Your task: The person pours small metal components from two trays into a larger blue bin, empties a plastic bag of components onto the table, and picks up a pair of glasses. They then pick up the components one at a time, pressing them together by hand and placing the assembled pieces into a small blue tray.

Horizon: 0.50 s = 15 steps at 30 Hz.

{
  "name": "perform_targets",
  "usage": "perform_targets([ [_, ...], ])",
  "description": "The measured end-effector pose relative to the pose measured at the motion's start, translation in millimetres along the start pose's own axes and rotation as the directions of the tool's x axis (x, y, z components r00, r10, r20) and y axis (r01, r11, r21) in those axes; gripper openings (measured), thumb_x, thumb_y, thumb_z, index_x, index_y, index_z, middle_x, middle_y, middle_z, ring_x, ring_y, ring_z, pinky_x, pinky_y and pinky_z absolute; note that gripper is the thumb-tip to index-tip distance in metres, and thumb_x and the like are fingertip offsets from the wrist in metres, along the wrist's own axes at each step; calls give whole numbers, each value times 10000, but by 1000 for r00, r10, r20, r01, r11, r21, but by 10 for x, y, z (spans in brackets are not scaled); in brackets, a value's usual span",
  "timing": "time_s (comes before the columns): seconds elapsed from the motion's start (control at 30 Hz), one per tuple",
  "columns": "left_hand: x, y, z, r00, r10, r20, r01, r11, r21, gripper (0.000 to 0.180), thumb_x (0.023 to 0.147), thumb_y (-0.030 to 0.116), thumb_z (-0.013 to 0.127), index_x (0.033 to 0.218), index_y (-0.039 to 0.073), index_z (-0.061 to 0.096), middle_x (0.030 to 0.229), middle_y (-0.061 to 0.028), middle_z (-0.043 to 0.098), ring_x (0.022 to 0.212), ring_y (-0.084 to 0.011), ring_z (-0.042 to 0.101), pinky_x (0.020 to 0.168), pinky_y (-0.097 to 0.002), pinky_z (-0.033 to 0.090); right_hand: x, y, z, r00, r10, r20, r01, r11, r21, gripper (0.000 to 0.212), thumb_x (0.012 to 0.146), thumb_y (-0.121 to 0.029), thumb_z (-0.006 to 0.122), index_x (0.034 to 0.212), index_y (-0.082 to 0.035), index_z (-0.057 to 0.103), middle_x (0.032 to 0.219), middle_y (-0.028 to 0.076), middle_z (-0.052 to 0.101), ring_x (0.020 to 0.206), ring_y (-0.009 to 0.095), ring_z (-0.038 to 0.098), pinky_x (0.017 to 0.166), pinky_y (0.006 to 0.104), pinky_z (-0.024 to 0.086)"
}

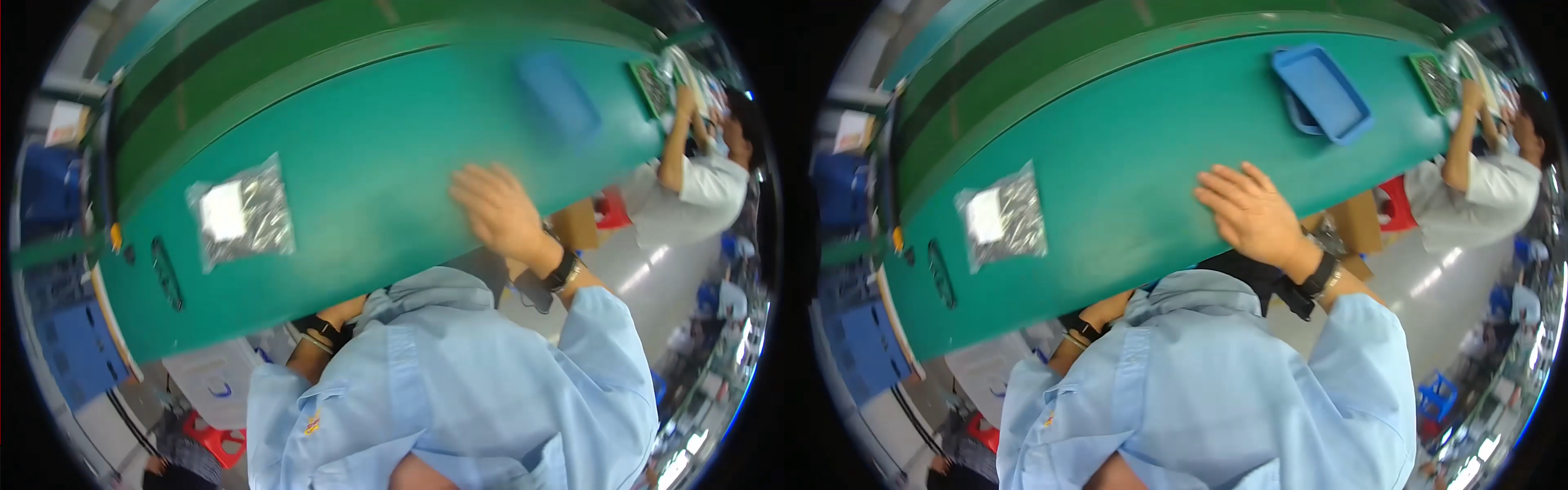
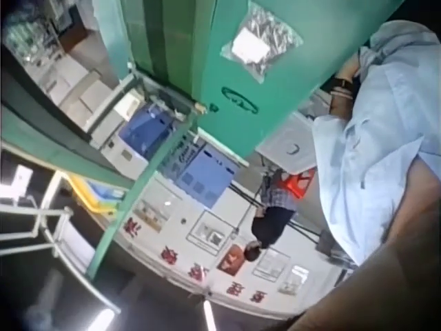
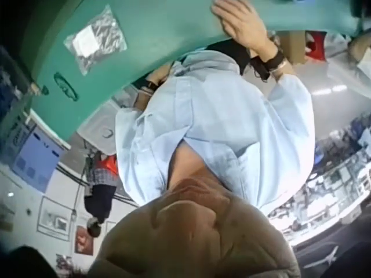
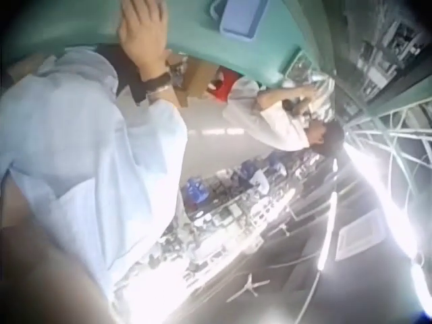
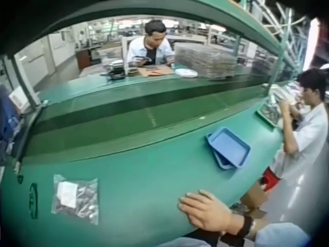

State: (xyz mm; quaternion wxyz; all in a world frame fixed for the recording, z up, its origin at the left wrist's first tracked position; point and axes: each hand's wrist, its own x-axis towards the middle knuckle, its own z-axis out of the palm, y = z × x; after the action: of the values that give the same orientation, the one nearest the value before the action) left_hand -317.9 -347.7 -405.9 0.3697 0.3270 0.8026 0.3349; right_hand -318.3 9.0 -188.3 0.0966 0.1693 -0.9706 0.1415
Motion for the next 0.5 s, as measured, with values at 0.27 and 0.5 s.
perform_targets([
  [0.27,-861,1906,-1451,919,163,-358,-128,984,122,263,866,70,549,1118,22,604,1030,-136,662,987,-301,624,868,-384,483,168,322,193,974,13,-226,8,996,94,365,787,-53,571,1152,-74,584,1221,129,559,1152,317,506,992,467,377],
  [0.5,-606,1631,-2086,663,368,-652,218,738,639,418,863,106,570,1268,36,498,1376,-151,438,1272,-320,403,1066,-427,289,332,574,-299,713,130,-689,-292,948,-123,284,784,-167,644,1057,-93,612,1065,97,594,1033,270,545,927,445,391],
])
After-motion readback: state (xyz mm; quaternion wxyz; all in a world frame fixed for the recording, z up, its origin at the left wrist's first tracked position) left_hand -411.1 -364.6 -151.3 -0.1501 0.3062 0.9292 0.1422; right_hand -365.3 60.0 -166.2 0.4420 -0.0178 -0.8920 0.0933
